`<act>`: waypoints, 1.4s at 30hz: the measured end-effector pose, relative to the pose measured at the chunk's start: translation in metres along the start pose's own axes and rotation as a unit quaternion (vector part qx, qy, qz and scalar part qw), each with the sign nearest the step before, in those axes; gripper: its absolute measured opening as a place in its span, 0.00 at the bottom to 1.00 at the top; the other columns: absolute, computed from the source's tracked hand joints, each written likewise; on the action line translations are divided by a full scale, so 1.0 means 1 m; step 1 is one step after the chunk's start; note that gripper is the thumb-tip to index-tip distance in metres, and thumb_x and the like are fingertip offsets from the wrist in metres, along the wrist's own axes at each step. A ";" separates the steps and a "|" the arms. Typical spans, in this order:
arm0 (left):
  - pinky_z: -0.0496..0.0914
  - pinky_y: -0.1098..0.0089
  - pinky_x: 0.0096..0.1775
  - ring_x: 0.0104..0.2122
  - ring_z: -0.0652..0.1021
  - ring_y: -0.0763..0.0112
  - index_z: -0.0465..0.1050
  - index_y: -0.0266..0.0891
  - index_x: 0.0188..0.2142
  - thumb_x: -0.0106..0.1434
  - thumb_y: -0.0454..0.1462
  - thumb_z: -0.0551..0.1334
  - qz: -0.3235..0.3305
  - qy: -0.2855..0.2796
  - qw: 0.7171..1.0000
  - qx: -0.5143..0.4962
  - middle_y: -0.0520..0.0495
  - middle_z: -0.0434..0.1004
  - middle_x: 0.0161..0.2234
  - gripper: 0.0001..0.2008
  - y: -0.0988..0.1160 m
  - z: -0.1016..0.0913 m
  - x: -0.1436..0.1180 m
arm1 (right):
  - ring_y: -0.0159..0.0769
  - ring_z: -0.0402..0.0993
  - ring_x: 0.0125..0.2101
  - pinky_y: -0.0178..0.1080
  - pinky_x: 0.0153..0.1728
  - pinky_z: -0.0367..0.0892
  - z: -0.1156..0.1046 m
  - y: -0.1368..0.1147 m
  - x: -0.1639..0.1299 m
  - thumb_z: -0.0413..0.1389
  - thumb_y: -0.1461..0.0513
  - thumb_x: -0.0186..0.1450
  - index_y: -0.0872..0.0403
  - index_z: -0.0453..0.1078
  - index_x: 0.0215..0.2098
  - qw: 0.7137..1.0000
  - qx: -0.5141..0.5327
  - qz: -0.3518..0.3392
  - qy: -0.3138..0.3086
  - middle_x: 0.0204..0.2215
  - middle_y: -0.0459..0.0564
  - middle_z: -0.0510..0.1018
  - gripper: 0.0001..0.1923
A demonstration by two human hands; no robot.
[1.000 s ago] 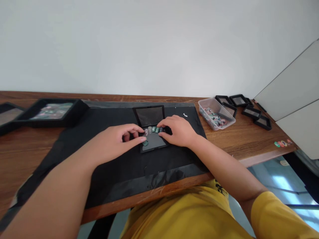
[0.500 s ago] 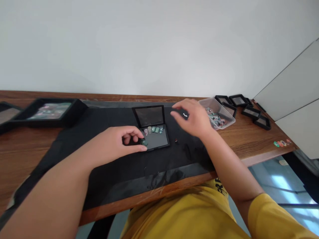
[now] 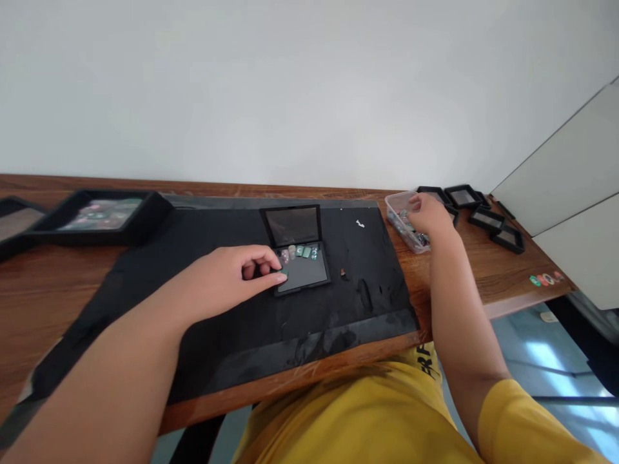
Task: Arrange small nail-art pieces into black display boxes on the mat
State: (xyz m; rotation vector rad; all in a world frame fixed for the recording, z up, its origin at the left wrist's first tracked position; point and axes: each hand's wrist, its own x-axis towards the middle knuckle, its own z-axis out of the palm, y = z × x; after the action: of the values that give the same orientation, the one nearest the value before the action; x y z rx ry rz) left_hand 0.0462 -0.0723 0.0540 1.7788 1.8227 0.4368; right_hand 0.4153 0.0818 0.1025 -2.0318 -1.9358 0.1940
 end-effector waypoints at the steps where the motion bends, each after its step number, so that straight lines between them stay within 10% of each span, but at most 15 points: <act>1: 0.63 0.65 0.32 0.27 0.72 0.64 0.80 0.47 0.34 0.53 0.62 0.62 0.003 -0.001 1.000 0.005 0.53 0.73 0.25 0.24 0.001 0.001 0.000 | 0.51 0.80 0.47 0.48 0.48 0.72 0.001 0.001 0.001 0.59 0.68 0.58 0.53 0.77 0.52 1.000 0.001 0.001 -0.011 0.50 0.58 0.84 0.23; 21: 0.62 0.65 0.31 0.28 0.74 0.63 0.72 0.47 0.28 0.57 0.57 0.61 -0.029 0.024 0.995 0.088 0.52 0.77 0.28 0.18 0.023 0.004 -0.003 | 0.42 0.78 0.35 0.41 0.39 0.69 0.015 0.004 0.008 0.60 0.69 0.57 0.51 0.79 0.50 0.996 -0.009 0.008 -0.093 0.39 0.52 0.85 0.22; 33: 0.61 0.66 0.30 0.27 0.74 0.64 0.72 0.46 0.29 0.61 0.53 0.63 -0.043 0.017 0.995 0.094 0.53 0.77 0.27 0.16 0.030 0.002 -0.005 | 0.45 0.76 0.40 0.45 0.44 0.70 0.007 0.000 0.005 0.55 0.69 0.61 0.52 0.72 0.46 0.996 0.077 -0.025 0.023 0.42 0.55 0.81 0.15; 37: 0.60 0.67 0.30 0.27 0.74 0.65 0.71 0.45 0.29 0.63 0.52 0.61 -0.029 0.013 0.995 0.096 0.52 0.78 0.28 0.15 0.034 0.000 -0.009 | 0.37 0.72 0.35 0.44 0.45 0.70 0.004 -0.006 0.008 0.56 0.68 0.61 0.49 0.63 0.34 0.953 0.286 -0.077 0.067 0.33 0.47 0.75 0.08; 42: 0.61 0.66 0.29 0.26 0.74 0.65 0.71 0.46 0.29 0.61 0.52 0.63 -0.024 0.021 0.997 0.070 0.51 0.77 0.27 0.15 0.033 0.001 -0.011 | 0.30 0.74 0.33 0.38 0.43 0.75 -0.010 -0.019 -0.005 0.66 0.63 0.61 0.48 0.59 0.33 0.811 0.559 -0.145 -0.095 0.32 0.41 0.72 0.17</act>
State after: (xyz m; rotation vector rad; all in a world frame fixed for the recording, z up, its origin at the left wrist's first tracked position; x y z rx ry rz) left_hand 0.0731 -0.0806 0.0737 1.8252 1.9642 0.3369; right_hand 0.4000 0.0756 0.1170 -0.9325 -1.5437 1.1690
